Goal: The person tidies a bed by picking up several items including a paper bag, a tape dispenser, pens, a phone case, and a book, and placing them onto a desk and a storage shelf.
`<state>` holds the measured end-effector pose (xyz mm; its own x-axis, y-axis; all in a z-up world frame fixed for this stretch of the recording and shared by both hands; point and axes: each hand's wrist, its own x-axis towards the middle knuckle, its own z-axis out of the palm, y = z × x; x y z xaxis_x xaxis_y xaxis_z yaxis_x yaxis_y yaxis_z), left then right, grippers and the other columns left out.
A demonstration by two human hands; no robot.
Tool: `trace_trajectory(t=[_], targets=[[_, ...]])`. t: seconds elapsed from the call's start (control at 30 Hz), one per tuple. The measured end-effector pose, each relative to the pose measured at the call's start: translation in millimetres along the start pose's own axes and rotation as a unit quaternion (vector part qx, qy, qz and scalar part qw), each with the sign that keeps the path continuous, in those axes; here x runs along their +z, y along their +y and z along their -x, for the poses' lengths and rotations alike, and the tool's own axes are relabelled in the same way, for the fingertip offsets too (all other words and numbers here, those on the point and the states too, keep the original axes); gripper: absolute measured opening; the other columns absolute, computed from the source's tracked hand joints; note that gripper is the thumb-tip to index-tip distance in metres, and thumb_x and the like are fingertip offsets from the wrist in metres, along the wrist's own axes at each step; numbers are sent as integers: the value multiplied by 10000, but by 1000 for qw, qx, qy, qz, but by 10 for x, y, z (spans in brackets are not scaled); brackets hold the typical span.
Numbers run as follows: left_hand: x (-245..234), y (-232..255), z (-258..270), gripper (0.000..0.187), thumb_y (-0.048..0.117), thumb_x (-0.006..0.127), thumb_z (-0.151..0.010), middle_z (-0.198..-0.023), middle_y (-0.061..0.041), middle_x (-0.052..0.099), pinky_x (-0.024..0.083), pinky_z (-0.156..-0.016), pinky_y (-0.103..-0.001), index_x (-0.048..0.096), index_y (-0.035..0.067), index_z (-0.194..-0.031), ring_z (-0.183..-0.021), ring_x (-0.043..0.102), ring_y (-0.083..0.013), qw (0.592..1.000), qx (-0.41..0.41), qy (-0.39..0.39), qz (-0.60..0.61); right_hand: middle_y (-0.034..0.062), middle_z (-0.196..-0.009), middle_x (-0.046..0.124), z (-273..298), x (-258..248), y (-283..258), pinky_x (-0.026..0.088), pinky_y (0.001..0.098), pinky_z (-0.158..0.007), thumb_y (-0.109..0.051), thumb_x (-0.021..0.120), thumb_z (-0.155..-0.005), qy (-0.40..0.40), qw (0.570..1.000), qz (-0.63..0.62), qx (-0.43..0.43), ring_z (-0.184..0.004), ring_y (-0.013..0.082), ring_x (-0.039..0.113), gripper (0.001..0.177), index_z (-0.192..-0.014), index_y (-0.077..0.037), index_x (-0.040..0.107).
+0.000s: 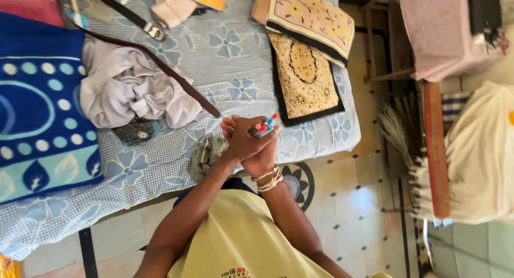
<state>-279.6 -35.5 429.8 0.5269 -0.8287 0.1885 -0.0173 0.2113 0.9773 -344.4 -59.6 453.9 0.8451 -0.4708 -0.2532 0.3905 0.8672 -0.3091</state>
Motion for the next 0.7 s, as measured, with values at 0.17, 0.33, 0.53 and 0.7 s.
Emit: trace_trajectory(t=[0.17, 0.33, 0.53, 0.7], targets=[[144, 45, 72, 325, 282, 778, -915, -597, -46, 600, 425, -497, -296, 653, 22, -766, -511, 532, -113, 977, -184, -5, 109, 188, -1317, 589, 312, -655, 41, 451, 497, -1041, -557, 350, -1131, 140, 974, 136, -111, -1191, 355, 555, 665, -1446, 17, 471], [306, 6, 81, 332, 321, 749, -952, -660, -48, 690, 523, -525, -262, 722, 24, -806, -555, 647, -114, 966, -222, -12, 132, 96, -1578, 489, 723, -863, -207, 338, 324, -1233, -501, 368, -1084, 154, 900, 360, -190, -1484, 221, 441, 657, -1550, -41, 415], [732, 90, 210, 274, 294, 744, -936, -775, -58, 762, 530, -547, -254, 728, 21, -932, -648, 702, -108, 948, -234, 11, 215, 115, -1576, 429, 1122, -404, -649, 303, 321, -1234, -200, 683, -913, 82, 866, 477, -128, -1512, 211, 367, 805, -1590, 11, 302], [1449, 33, 409, 308, 292, 730, -971, -778, -97, 762, 493, -566, -262, 724, -16, -959, -667, 701, -134, 949, -230, -30, 215, 128, -1383, 575, 1531, -718, -1012, 447, 327, -1068, -12, 779, -757, 169, 774, 601, -105, -1275, 202, 547, 831, -1489, 33, 386]])
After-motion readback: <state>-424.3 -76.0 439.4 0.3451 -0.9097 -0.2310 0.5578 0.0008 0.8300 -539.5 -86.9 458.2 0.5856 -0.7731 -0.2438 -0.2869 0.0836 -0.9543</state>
